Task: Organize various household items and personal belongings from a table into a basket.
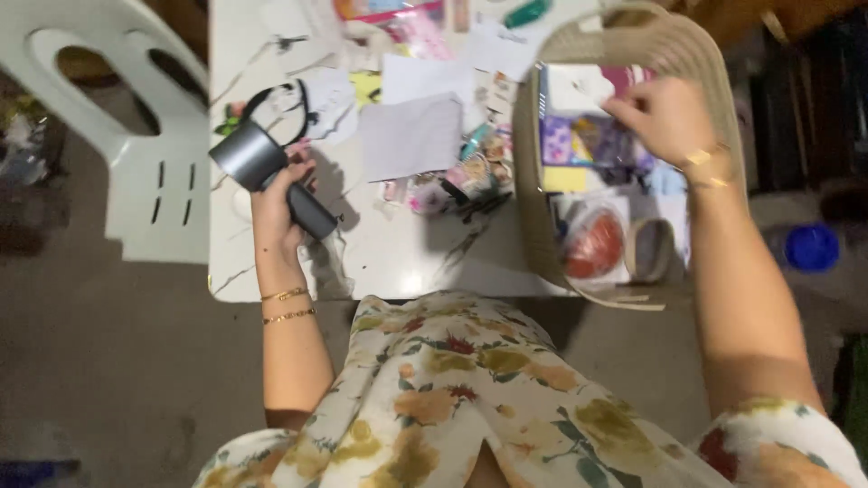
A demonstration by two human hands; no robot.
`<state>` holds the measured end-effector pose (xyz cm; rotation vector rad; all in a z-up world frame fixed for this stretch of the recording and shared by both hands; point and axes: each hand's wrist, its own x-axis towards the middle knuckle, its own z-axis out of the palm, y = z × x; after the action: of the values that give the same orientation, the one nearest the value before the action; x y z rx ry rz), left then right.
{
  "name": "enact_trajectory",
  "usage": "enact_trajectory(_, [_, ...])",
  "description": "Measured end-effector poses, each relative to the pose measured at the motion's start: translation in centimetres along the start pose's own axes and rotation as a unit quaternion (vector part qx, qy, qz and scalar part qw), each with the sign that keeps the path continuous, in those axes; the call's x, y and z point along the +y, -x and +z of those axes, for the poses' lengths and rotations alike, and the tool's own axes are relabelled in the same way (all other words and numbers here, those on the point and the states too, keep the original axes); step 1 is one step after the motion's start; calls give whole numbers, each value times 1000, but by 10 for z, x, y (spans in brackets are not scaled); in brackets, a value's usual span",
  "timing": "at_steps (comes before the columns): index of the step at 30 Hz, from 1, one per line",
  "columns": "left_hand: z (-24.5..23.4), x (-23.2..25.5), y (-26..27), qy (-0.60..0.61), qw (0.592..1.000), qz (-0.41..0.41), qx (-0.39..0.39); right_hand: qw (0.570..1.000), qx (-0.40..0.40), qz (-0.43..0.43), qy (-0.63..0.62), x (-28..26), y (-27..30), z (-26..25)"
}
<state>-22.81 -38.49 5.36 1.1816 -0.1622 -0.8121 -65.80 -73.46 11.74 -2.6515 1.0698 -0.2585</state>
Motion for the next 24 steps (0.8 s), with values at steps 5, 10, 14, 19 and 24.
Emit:
enact_trajectory(5, [-36, 2, 29, 33, 996, 18, 81, 987, -104, -106, -54, -45, -136, 121])
enact_trajectory(10, [-52, -6, 55, 19, 994, 11, 107, 947, -297, -69, 104, -118, -179, 229])
enact_trajectory(14, [-57, -8, 58, 20, 992, -30, 119, 956, -249, 152, -23, -183, -139, 249])
enact_trajectory(19, [-64, -20, 36, 10, 994, -52, 91, 970, -126, 152, -139, -185, -88, 314])
enact_trajectory(24, [-50, -21, 5, -20, 997, -74, 20, 977, -67, -65, -190, -196, -18, 304])
